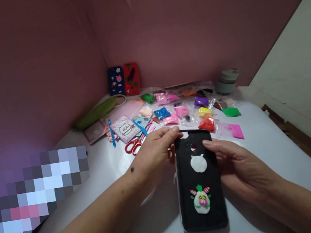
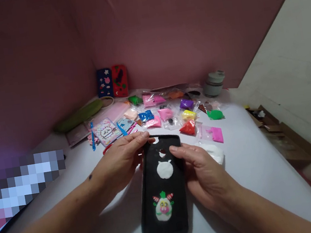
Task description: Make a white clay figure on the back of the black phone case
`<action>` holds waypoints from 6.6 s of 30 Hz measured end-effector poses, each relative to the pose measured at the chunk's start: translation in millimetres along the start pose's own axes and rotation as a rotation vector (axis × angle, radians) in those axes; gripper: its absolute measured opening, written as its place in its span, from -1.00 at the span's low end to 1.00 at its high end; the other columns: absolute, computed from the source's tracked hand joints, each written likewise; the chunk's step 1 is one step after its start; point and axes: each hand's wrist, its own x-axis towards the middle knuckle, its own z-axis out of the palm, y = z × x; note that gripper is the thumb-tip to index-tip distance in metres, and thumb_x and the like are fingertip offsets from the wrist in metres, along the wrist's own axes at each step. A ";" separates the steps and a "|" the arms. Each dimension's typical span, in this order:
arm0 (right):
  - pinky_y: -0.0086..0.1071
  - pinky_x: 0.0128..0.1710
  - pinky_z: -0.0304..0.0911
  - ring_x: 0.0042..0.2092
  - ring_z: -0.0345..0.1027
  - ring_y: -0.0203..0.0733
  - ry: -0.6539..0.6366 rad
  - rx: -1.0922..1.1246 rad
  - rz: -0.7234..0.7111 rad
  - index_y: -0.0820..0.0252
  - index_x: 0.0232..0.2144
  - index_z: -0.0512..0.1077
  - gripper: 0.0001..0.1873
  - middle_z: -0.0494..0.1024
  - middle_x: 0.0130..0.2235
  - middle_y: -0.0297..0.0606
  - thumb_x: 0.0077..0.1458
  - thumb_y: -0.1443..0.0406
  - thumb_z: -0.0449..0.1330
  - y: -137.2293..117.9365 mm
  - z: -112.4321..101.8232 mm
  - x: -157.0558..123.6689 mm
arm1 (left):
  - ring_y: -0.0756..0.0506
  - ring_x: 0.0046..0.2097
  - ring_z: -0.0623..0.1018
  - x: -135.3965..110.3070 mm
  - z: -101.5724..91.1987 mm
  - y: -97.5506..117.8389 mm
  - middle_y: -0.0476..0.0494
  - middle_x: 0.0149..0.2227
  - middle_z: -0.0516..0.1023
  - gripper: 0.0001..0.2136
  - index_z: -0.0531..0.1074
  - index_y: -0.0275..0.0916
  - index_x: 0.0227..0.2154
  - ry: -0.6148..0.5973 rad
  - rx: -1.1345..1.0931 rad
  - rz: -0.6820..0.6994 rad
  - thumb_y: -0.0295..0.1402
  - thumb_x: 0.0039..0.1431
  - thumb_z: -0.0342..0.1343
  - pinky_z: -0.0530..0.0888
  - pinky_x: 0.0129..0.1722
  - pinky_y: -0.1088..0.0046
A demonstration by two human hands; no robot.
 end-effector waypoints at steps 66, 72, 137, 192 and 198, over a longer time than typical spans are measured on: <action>-0.31 -0.29 0.29 -0.32 0.48 -0.11 -0.083 -0.149 0.029 0.25 -0.32 0.61 -0.69 0.66 -0.33 -0.15 -0.17 0.46 0.17 -3.4 5.0 -2.8 | 0.06 -0.55 0.31 -7.2 4.8 12.2 0.03 -0.55 0.29 -0.74 0.32 -0.27 -0.49 0.029 0.155 0.100 -0.19 0.19 0.00 0.28 -0.58 0.55; -0.37 -0.42 0.26 -0.46 0.41 -0.21 0.008 -0.098 0.036 0.22 -0.54 0.60 -0.83 0.62 -0.51 -0.26 -0.24 0.48 0.22 -1.4 2.4 -1.3 | 0.06 -0.53 0.31 -7.0 4.3 9.6 0.02 -0.53 0.29 -0.72 0.31 -0.26 -0.47 0.022 0.170 0.112 -0.15 0.19 0.00 0.30 -0.59 0.57; -0.38 -0.41 0.25 -0.48 0.35 -0.23 0.107 -0.139 0.020 0.24 -0.60 0.54 -0.89 0.56 -0.56 -0.27 -0.29 0.46 0.23 2.5 4.8 -2.2 | 0.07 -0.52 0.31 -3.1 -0.6 1.8 0.03 -0.52 0.29 -0.71 0.30 -0.26 -0.47 0.006 0.175 0.142 -0.12 0.18 0.00 0.27 -0.56 0.57; -0.41 -0.53 0.12 -0.58 0.17 -0.34 0.181 -0.065 -0.023 0.20 -0.78 0.43 -0.88 0.41 -0.69 -0.39 -0.38 0.47 0.25 -0.4 6.8 -3.3 | 0.09 -0.52 0.29 -5.1 1.4 5.4 0.06 -0.52 0.26 -0.73 0.30 -0.27 -0.48 -0.004 0.190 0.133 -0.16 0.19 0.01 0.27 -0.54 0.60; -0.39 -0.42 0.27 -0.46 0.39 -0.20 0.082 -0.145 0.052 0.27 -0.55 0.59 -0.84 0.59 -0.54 -0.24 -0.36 0.39 0.33 0.5 6.9 -1.6 | 0.10 -0.51 0.30 -4.6 0.4 4.6 0.07 -0.53 0.25 -0.73 0.30 -0.28 -0.48 -0.004 0.188 0.154 -0.18 0.19 0.02 0.27 -0.53 0.61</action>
